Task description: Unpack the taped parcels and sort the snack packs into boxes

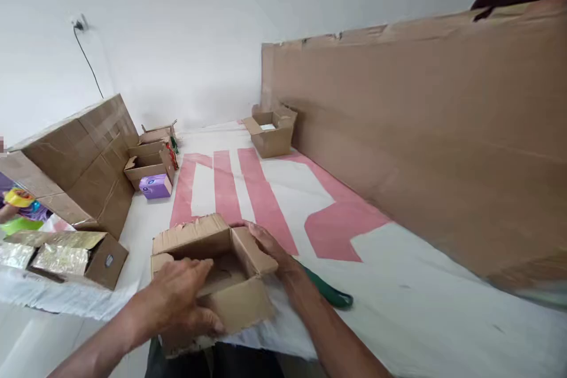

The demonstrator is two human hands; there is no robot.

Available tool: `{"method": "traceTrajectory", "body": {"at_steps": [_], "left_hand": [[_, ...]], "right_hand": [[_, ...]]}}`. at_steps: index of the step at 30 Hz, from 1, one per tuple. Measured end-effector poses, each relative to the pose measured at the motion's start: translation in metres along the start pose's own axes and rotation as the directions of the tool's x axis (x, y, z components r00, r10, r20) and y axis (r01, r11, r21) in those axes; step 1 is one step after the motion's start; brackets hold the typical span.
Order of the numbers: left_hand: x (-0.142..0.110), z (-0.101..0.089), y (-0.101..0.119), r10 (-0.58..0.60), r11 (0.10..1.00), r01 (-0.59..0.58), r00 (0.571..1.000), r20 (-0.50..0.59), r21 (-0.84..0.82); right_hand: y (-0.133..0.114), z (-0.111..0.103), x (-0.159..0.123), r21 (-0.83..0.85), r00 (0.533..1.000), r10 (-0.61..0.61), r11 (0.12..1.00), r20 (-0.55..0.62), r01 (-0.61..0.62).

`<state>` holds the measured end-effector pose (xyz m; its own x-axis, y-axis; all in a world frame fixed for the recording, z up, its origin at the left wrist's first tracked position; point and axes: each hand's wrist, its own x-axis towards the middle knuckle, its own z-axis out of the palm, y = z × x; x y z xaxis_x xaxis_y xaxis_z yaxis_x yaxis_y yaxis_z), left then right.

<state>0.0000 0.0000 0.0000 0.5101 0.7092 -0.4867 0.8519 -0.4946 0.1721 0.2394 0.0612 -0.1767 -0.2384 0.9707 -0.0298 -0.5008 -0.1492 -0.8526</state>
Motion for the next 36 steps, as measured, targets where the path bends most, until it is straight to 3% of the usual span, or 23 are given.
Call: {"method": "traceTrajectory", "body": {"at_steps": [3, 6, 9, 14, 19, 23, 28, 32, 36], "left_hand": [[0.012, 0.020, -0.006, -0.031, 0.992, 0.033, 0.999, -0.017, 0.125], [0.025, 0.019, -0.035, -0.094, 0.963, 0.122, 0.987, -0.127, 0.241], [0.040, -0.009, -0.085, -0.104, 0.941, 0.187, 0.953, -0.284, 0.283], [0.069, -0.065, -0.169, -0.151, 0.907, 0.290, 0.901, -0.406, 0.306], [0.095, -0.075, -0.220, -0.262, 0.857, 0.433, 0.833, -0.488, 0.279], [0.106, -0.068, -0.239, -0.313, 0.835, 0.493, 0.791, -0.525, 0.245], [0.102, -0.061, -0.243, -0.280, 0.862, 0.463, 0.775, -0.567, 0.208], [0.084, -0.056, -0.237, -0.201, 0.908, 0.383, 0.756, -0.623, 0.172], [0.044, -0.058, -0.237, -0.152, 0.941, 0.316, 0.712, -0.686, 0.119]], "right_hand": [[0.007, -0.005, 0.007, 0.032, 0.992, -0.069, 0.997, -0.107, 0.073], [0.014, -0.009, 0.018, 0.041, 0.970, -0.153, 0.986, -0.190, 0.164], [0.021, -0.012, 0.028, 0.014, 0.963, -0.197, 0.979, -0.186, 0.203], [0.030, -0.010, 0.034, -0.094, 0.969, -0.197, 0.978, -0.149, 0.185], [0.034, -0.013, 0.033, -0.237, 0.980, -0.159, 0.963, -0.118, 0.128], [0.036, -0.014, 0.031, -0.311, 0.984, -0.129, 0.947, -0.126, 0.084], [0.033, -0.008, 0.027, -0.356, 0.985, -0.131, 0.931, -0.110, 0.084], [0.029, -0.007, 0.022, -0.364, 0.987, -0.123, 0.928, -0.098, 0.080], [0.034, -0.013, 0.020, -0.353, 0.984, -0.128, 0.933, -0.124, 0.077]]}}
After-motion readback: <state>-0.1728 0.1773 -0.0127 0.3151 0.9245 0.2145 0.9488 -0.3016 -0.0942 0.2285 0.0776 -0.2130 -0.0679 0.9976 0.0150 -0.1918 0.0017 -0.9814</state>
